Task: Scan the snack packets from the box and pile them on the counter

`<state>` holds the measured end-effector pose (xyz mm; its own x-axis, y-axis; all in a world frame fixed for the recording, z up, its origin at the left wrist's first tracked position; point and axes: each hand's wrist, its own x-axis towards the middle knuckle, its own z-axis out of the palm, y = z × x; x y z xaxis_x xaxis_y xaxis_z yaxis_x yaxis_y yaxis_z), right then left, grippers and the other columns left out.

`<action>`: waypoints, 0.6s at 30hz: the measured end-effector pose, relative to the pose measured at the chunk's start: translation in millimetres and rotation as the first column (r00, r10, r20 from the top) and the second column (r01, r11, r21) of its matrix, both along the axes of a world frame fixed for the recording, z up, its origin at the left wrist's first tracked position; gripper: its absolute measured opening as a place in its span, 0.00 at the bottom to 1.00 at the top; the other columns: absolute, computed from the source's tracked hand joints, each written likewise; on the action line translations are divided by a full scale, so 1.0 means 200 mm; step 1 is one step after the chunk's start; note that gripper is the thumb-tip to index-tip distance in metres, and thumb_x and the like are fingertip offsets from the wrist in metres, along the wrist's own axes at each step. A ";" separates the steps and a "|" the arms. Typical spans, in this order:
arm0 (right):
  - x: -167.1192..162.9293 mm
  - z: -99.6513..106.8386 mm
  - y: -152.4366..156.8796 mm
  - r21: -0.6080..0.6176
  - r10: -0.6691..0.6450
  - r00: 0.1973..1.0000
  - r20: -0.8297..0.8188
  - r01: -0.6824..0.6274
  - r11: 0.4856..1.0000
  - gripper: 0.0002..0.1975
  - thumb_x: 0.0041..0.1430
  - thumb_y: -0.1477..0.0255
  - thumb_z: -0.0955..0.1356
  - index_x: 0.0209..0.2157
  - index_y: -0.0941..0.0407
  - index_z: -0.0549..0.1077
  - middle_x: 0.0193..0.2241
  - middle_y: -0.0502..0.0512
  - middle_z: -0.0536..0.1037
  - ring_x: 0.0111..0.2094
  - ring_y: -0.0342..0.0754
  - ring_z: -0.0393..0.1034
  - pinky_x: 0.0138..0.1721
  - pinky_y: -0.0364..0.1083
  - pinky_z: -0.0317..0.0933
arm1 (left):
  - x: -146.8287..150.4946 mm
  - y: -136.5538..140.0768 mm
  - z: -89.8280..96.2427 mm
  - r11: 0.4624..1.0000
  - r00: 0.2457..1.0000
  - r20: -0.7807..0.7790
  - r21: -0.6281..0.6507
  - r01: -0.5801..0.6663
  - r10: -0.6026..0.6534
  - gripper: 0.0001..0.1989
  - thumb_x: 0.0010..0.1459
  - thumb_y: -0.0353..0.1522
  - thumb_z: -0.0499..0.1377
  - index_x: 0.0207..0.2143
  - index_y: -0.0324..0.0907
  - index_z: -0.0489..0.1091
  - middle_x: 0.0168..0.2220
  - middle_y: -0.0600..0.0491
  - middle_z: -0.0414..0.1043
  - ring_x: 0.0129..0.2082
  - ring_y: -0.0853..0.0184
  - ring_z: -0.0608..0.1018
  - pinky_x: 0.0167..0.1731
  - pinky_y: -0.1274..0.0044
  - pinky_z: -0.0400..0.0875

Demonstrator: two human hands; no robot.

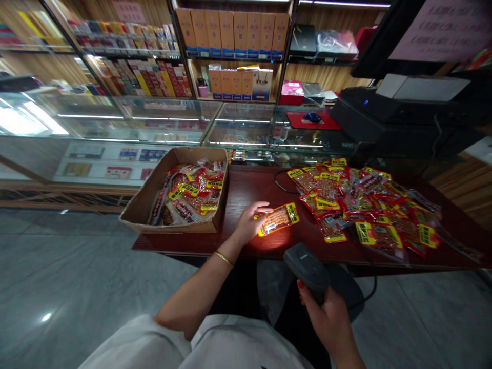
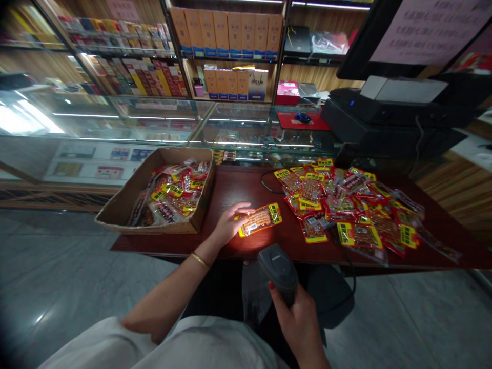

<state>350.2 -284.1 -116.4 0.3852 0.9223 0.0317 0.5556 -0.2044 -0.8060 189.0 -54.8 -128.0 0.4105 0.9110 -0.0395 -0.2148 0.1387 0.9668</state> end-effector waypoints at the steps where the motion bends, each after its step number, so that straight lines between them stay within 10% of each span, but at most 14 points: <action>1: 0.00 0.00 0.00 0.001 0.002 1.000 0.001 -0.002 1.000 0.25 0.63 0.48 0.66 0.33 0.55 0.81 0.27 0.58 0.84 0.30 0.56 0.81 0.34 0.47 0.73 | 0.00 0.00 0.00 1.000 1.000 -0.004 -0.001 0.001 -0.001 0.23 0.52 0.29 0.67 0.51 0.41 0.70 0.48 0.43 0.80 0.42 0.60 0.82 0.44 0.69 0.77; 18: 0.01 0.04 -0.01 0.049 -0.032 0.994 -0.108 0.037 0.998 0.21 0.63 0.53 0.68 0.39 0.55 0.82 0.29 0.57 0.85 0.30 0.56 0.81 0.37 0.47 0.74 | 0.17 0.12 0.12 0.965 0.983 0.098 -0.227 -0.132 0.158 0.18 0.45 0.26 0.68 0.41 0.39 0.74 0.40 0.47 0.81 0.34 0.65 0.82 0.39 0.73 0.77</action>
<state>352.6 -285.5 -109.0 0.4202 0.9068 0.0347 0.4586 -0.1792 -0.8704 222.1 -31.4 -103.6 0.2878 0.9354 -0.2051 -0.3558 0.3033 0.8840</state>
